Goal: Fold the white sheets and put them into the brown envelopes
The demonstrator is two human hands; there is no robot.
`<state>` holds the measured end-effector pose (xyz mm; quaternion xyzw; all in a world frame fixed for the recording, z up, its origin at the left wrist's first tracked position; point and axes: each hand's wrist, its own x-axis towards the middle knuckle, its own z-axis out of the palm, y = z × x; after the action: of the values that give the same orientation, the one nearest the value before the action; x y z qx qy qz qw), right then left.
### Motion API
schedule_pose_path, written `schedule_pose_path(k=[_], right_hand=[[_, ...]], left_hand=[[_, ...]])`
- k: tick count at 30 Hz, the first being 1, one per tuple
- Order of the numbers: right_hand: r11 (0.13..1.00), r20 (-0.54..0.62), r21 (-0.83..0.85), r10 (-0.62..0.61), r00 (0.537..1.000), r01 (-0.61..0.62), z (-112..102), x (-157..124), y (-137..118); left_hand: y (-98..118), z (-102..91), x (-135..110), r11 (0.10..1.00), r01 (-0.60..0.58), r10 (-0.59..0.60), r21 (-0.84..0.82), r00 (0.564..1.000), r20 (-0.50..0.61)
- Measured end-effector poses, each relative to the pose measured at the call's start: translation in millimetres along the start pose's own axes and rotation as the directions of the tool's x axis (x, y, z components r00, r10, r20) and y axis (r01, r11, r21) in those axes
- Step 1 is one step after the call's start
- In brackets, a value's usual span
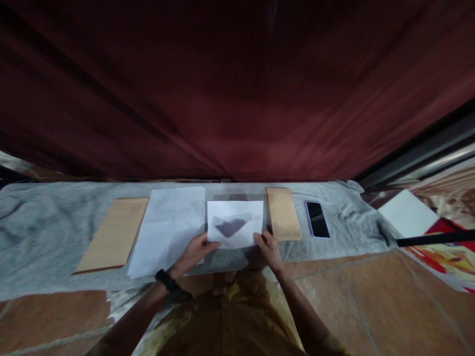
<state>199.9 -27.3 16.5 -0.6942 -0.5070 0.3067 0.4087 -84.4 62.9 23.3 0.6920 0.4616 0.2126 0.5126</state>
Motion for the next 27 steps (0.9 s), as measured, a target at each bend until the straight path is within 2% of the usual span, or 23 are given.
schedule_pose_path(k=[1, 3, 5, 7, 9, 11, 14, 15, 17, 19, 20, 23, 25, 27], right_hand=[[0.999, 0.079, 0.048, -0.019, 0.997, 0.015, -2.3, -0.9, 1.4], [0.99, 0.238, 0.137, -0.066, 0.969, 0.034, -8.2, -5.5, 6.3], [0.977, 0.323, 0.192, -0.152, 0.934, 0.093, -14.4, -12.4, 11.7], [0.952, 0.348, 0.195, -0.292, 0.891, 0.237, -19.6, -18.7, 15.2], [0.911, 0.381, 0.13, -0.411, 0.828, 0.392, -23.2, -22.4, 15.9], [0.873, 0.43, 0.028, -0.45, 0.782, 0.487, -25.3, -22.9, 14.8], [0.85, 0.471, -0.047, -0.444, 0.763, 0.524, -25.9, -19.9, 13.4], [0.865, 0.458, -0.047, -0.426, 0.781, 0.5, -25.7, -18.7, 13.5], [0.928, 0.378, -0.054, -0.323, 0.868, 0.369, -24.5, -16.6, 14.5], [0.981, 0.264, -0.079, -0.153, 0.952, 0.179, -22.4, -14.9, 14.9], [0.991, 0.222, -0.086, -0.08, 0.972, 0.101, -21.1, -14.0, 14.5], [0.996, 0.178, -0.084, 0.028, 0.984, -0.013, -15.4, -10.2, 10.2], [0.993, 0.156, -0.103, 0.072, 0.985, -0.056, -10.2, -6.7, 6.0], [0.981, 0.106, -0.165, 0.12, 0.987, -0.101, -4.1, -2.5, 2.1]], left_hand=[[-1.5, -3.2, 0.5, 0.999, -0.042, 0.041, 0.012, 0.995, 0.096], [-4.8, -9.2, -0.4, 0.981, -0.172, 0.144, 0.092, 0.956, 0.255], [-7.3, -12.5, -2.3, 0.942, -0.291, 0.219, 0.168, 0.911, 0.35], [-8.0, -12.0, -3.7, 0.884, -0.393, 0.271, 0.253, 0.873, 0.406], [-6.5, -9.3, -3.8, 0.798, -0.492, 0.318, 0.349, 0.835, 0.449], [-3.4, -7.0, -2.7, 0.709, -0.562, 0.348, 0.426, 0.804, 0.482], [2.1, -8.5, -1.4, 0.703, -0.579, 0.361, 0.412, 0.791, 0.495], [3.9, -10.2, -1.6, 0.727, -0.566, 0.364, 0.388, 0.797, 0.481], [6.7, -13.8, -2.8, 0.797, -0.51, 0.356, 0.323, 0.83, 0.429], [8.0, -15.0, -3.2, 0.87, -0.413, 0.313, 0.269, 0.884, 0.346], [7.8, -14.1, -2.5, 0.905, -0.344, 0.269, 0.249, 0.918, 0.292], [3.9, -6.8, 3.8, 0.985, -0.082, 0.062, 0.152, 0.989, 0.136], [0.0, -0.7, 9.7, 0.994, 0.056, -0.061, 0.096, 0.997, 0.046], [-2.1, 4.1, 14.5, 0.985, 0.122, -0.116, 0.119, 0.992, -0.057]])
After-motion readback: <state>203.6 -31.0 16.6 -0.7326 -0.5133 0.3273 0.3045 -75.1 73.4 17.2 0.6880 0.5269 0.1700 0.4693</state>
